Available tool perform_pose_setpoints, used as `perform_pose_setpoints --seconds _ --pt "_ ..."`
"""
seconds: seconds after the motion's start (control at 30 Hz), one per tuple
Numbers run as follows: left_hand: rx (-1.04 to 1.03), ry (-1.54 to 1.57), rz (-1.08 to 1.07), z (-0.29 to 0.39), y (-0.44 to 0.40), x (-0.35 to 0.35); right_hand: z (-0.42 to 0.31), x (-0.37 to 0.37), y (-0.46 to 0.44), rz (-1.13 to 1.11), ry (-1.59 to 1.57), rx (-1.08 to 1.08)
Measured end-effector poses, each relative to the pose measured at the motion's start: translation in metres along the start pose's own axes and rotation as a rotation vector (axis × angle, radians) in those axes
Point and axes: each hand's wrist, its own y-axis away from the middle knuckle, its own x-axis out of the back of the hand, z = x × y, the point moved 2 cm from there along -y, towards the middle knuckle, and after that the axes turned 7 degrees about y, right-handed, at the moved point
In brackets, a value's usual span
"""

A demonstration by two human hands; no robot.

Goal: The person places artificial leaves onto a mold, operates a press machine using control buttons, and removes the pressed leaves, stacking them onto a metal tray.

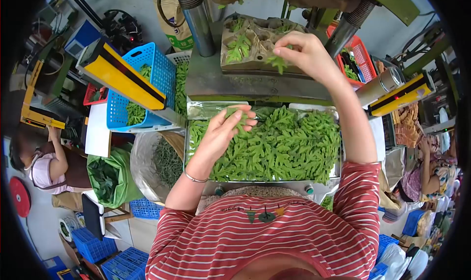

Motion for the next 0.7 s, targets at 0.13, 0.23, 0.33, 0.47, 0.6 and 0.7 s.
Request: perform_pose_setpoints --seconds 0.13,0.23,0.33,0.47,0.6,0.7 --pt "0.013 0.111 -0.007 -0.001 -0.013 0.004 0.027 -0.015 -0.040 -0.177 0.142 -0.034" --pt "0.030 0.111 -0.040 -0.003 -0.029 0.012 0.043 -0.034 -0.060 -0.172 0.165 -0.011" --pt "0.059 0.066 -0.029 -0.004 -0.040 0.028 0.057 -0.050 -0.066 -0.148 0.056 -0.108" --pt "0.093 0.074 0.024 -0.012 -0.051 0.042 0.064 -0.059 -0.059 0.028 0.095 -0.026" --pt "0.064 0.119 0.113 -0.013 -0.053 0.040 0.041 -0.050 -0.034 0.140 0.267 0.052" --pt "-0.082 0.162 0.194 -0.006 -0.048 0.026 0.036 -0.067 0.007 0.027 0.052 0.050"
